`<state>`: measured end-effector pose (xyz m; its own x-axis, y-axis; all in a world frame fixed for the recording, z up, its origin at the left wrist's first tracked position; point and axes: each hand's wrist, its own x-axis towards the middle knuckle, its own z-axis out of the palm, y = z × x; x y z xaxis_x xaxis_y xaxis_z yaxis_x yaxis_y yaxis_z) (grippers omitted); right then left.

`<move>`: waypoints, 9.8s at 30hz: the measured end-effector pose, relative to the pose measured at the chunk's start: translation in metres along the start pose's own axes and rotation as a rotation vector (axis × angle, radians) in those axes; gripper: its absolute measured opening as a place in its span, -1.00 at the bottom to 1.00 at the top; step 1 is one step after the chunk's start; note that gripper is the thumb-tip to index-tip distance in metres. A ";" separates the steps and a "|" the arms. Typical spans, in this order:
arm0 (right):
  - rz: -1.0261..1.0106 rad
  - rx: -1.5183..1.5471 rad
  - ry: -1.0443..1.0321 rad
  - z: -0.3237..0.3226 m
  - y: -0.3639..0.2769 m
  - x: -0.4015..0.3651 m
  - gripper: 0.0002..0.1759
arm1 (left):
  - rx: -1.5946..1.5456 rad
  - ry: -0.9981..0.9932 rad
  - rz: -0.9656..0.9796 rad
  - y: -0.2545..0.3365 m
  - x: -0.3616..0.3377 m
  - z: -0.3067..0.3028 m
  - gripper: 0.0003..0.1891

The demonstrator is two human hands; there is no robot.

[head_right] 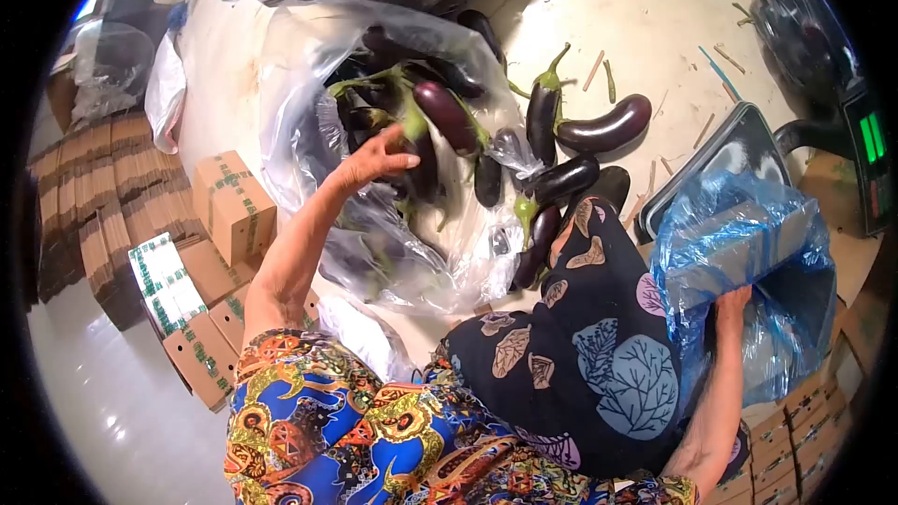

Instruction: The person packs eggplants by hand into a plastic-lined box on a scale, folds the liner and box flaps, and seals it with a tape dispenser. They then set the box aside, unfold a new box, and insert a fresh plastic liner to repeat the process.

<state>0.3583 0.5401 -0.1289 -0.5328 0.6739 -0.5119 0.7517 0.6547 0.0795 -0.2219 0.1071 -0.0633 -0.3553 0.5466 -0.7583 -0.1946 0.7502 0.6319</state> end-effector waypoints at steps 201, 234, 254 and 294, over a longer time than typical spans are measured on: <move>0.254 0.976 0.067 -0.170 -0.155 -0.063 -0.01 | -0.079 0.809 -0.170 -0.026 0.201 0.071 -0.12; 0.152 0.871 0.428 -0.255 -0.064 -0.158 -0.50 | -1.152 -0.209 -0.034 0.008 0.017 0.164 -0.56; -0.462 0.527 -0.057 -0.254 -0.144 -0.181 -0.35 | -0.759 0.511 0.087 -0.008 0.034 0.110 -0.66; -0.044 0.206 -0.139 -0.207 -0.105 -0.208 -0.39 | 0.624 1.139 -0.299 -0.170 -0.025 -0.041 -0.25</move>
<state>0.3093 0.4020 0.1463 -0.5189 0.5835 -0.6247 0.7998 0.5894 -0.1139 -0.2177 -0.0496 -0.1449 -0.9932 -0.0523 -0.1042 -0.0583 0.9968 0.0554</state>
